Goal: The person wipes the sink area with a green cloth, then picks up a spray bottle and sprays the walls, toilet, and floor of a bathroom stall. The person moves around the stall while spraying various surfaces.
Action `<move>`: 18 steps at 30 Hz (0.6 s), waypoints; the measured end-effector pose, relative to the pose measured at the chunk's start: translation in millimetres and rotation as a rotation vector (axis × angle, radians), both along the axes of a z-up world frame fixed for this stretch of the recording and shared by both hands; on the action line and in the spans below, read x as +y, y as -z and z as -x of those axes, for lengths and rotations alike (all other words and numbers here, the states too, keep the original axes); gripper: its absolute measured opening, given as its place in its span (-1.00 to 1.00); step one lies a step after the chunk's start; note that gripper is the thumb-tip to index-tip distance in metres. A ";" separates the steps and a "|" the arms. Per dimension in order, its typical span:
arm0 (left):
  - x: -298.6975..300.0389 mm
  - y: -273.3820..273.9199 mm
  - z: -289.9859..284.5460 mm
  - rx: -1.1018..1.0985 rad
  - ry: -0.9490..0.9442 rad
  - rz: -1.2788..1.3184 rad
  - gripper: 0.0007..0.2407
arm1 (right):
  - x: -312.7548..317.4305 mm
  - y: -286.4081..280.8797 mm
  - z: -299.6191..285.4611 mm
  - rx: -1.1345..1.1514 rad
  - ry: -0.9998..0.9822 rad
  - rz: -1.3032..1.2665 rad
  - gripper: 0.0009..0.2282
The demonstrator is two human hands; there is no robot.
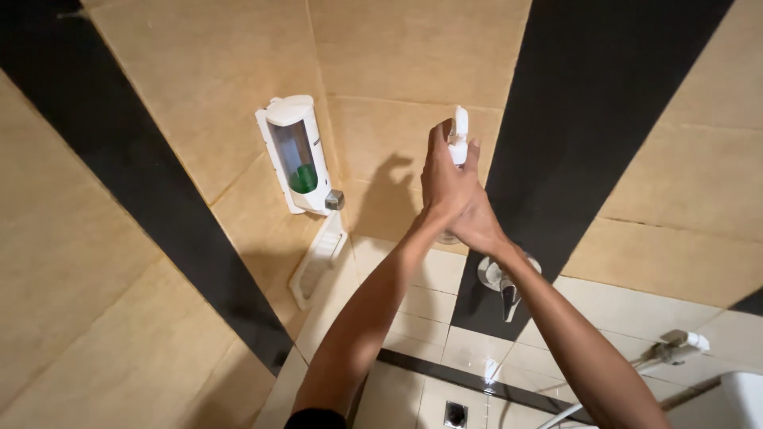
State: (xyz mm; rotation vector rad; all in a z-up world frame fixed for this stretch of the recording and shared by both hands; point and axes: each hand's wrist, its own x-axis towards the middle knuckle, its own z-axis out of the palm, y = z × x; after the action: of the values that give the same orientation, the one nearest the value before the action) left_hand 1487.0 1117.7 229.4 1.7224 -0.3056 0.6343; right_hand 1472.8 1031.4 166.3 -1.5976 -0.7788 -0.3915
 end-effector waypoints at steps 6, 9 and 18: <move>0.5 -21.1 32.1 -0.017 0.036 -0.096 -0.60 | -4.3 -2.0 22.1 0.021 0.249 0.111 -0.51; -0.3 -13.2 36.1 -0.090 0.043 -0.101 -0.55 | -0.8 -6.0 42.0 0.019 0.326 0.149 -0.54; 26.7 -15.6 94.2 -0.165 0.036 0.084 -0.63 | 20.7 -19.7 93.6 -0.030 0.229 0.190 -0.41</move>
State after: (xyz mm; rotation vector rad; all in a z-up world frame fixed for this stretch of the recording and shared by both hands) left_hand 1392.8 1144.5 245.1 1.5840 -0.4188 0.7539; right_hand 1379.2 1052.1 186.1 -1.8714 -0.6730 -0.5192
